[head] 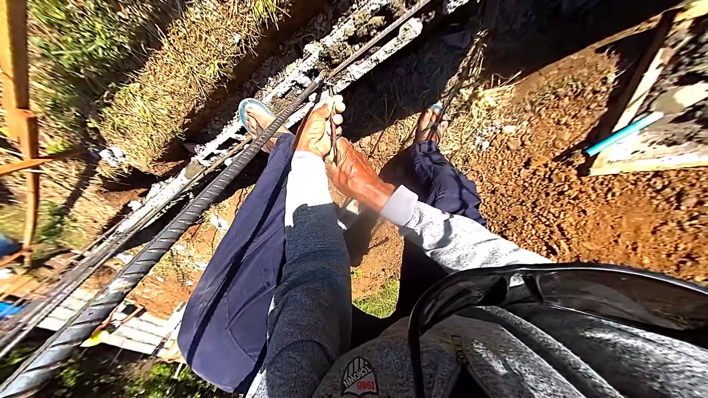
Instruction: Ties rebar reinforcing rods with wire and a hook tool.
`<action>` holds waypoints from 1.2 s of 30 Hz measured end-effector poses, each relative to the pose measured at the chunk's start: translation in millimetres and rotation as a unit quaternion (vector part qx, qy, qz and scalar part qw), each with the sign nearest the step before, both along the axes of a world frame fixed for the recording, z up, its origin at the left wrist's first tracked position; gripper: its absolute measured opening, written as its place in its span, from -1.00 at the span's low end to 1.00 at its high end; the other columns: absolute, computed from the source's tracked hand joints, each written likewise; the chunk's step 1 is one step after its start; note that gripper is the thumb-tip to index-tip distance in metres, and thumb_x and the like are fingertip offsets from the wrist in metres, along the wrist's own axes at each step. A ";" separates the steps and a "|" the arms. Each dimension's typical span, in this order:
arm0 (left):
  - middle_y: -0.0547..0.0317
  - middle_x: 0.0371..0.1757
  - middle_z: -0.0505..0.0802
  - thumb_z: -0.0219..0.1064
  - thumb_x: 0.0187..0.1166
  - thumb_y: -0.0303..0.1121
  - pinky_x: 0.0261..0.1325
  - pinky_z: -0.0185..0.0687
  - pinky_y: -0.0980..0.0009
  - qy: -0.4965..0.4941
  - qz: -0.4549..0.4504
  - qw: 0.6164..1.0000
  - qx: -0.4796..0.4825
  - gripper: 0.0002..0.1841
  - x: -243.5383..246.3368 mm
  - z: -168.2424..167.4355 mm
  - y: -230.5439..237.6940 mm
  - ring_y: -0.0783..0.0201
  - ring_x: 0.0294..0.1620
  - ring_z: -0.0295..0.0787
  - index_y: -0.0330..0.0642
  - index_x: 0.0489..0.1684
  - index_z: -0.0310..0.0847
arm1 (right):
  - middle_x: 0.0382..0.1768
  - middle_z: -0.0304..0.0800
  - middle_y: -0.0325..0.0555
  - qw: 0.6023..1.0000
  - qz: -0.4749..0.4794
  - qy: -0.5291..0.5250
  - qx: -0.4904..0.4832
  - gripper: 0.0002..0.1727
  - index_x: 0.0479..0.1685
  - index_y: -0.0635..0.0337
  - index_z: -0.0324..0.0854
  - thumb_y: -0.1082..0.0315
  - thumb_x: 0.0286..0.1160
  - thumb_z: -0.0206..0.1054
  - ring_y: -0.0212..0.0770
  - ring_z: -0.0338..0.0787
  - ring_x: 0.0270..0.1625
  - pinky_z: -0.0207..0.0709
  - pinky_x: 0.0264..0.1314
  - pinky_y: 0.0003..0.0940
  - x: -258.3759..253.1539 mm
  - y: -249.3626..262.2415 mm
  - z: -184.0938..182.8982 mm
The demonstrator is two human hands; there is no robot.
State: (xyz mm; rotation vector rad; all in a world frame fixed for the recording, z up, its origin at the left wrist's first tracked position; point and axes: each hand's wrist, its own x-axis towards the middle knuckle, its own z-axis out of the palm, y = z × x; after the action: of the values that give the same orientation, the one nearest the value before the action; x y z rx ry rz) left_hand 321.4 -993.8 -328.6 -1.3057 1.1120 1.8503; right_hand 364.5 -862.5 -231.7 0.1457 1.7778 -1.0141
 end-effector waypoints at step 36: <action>0.25 -0.35 0.70 -0.09 0.91 -0.21 -0.57 0.49 0.58 0.047 0.074 0.988 0.125 -0.69 8.1 -3.2 3.4 0.44 -0.58 0.55 -0.11 0.21 0.56 | 0.02 0.75 0.22 0.993 0.112 0.043 0.008 -0.53 0.37 0.34 0.36 0.11 0.78 0.01 0.21 0.85 0.07 0.70 0.06 0.20 -17.3 11.5 11.4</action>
State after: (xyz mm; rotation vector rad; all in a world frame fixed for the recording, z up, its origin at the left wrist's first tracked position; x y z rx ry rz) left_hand 329.5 -990.4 -331.8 -1.1933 0.8154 2.1031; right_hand 347.1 -851.0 -220.3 -0.0863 1.8337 -0.8548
